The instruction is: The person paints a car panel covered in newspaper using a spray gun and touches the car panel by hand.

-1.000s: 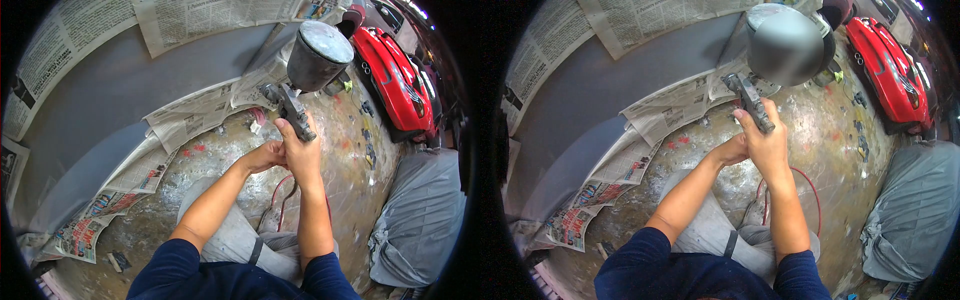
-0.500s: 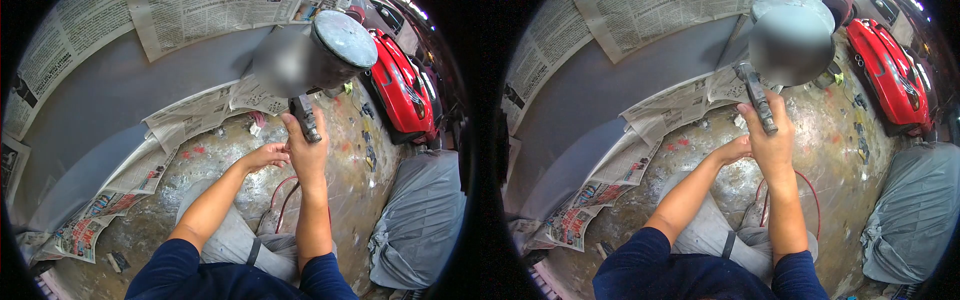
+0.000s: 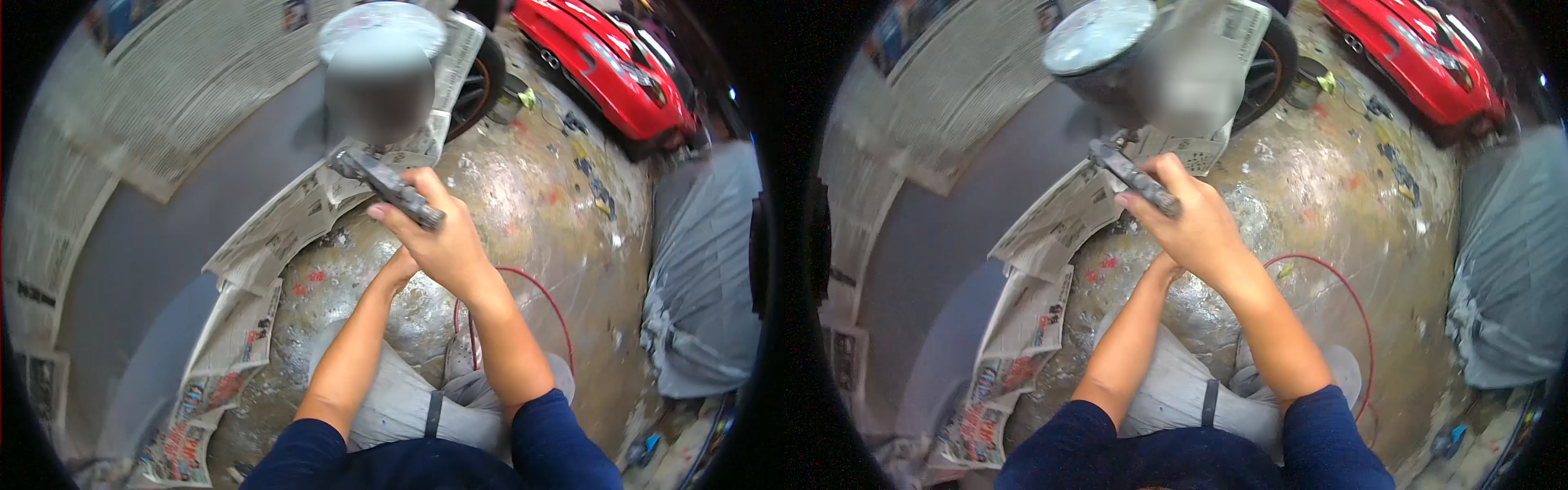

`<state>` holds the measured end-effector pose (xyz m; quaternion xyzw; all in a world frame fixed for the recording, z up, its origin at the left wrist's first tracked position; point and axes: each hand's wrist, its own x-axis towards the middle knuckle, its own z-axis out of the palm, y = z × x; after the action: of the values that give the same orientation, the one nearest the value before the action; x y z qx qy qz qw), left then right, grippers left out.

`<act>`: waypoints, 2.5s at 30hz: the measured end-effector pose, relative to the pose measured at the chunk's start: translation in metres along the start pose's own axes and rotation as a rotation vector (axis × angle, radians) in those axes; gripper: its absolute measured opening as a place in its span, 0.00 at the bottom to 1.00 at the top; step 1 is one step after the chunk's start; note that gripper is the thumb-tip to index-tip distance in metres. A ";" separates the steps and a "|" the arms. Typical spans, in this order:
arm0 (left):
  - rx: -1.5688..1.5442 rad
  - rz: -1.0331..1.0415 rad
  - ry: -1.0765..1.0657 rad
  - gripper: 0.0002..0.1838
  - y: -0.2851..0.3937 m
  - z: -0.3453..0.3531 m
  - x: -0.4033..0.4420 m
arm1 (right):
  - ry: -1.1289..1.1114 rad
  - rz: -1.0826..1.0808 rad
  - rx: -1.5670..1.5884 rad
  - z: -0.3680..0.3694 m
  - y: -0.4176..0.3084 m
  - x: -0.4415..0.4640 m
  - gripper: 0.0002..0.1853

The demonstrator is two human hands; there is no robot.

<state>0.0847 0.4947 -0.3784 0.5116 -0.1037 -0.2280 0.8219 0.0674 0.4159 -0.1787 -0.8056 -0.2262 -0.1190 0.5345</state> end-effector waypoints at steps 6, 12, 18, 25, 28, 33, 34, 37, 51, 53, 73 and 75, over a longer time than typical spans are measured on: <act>0.147 -0.072 0.032 0.23 -0.041 0.021 0.026 | -0.175 -0.019 0.035 -0.045 0.014 0.040 0.21; 0.472 -0.215 0.093 0.23 -0.123 0.064 0.013 | -0.259 -0.018 0.003 -0.107 0.043 0.039 0.30; 0.971 -0.479 -0.170 0.22 -0.128 0.136 -0.152 | -0.350 0.435 -0.081 -0.213 -0.004 -0.081 0.42; 1.331 -0.822 -0.963 0.30 0.130 0.262 -0.222 | -0.308 0.976 -0.022 -0.354 -0.172 -0.202 0.34; 1.426 -0.918 -0.923 0.39 0.193 0.289 -0.226 | -0.163 1.096 -0.059 -0.398 -0.240 -0.231 0.29; 1.342 -0.873 -0.730 0.45 0.208 0.272 -0.179 | 0.208 1.511 0.310 -0.450 -0.305 -0.241 0.28; 1.300 -0.878 -0.635 0.46 0.214 0.282 -0.152 | 0.286 1.450 0.275 -0.460 -0.314 -0.239 0.28; 1.114 -0.951 -0.453 0.49 0.262 0.332 -0.089 | 0.382 1.447 0.190 -0.492 -0.329 -0.222 0.28; 0.960 -0.760 -0.790 0.46 0.249 0.290 0.102 | 0.927 1.126 0.204 -0.557 -0.180 -0.152 0.29; 1.044 -0.518 -0.892 0.46 0.239 0.256 0.133 | 0.947 1.164 0.187 -0.570 -0.155 -0.128 0.29; 1.964 -0.850 -1.132 0.42 0.323 0.243 0.524 | 0.932 1.357 0.282 -0.727 0.122 0.052 0.25; 2.007 -0.908 -1.048 0.51 0.337 0.224 0.560 | 0.930 1.371 0.304 -0.744 0.151 0.074 0.25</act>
<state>0.5746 0.1729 -0.0122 0.7552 -0.3645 -0.4919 -0.2342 0.2436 -0.2969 0.0295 -0.5529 0.5428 -0.0560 0.6297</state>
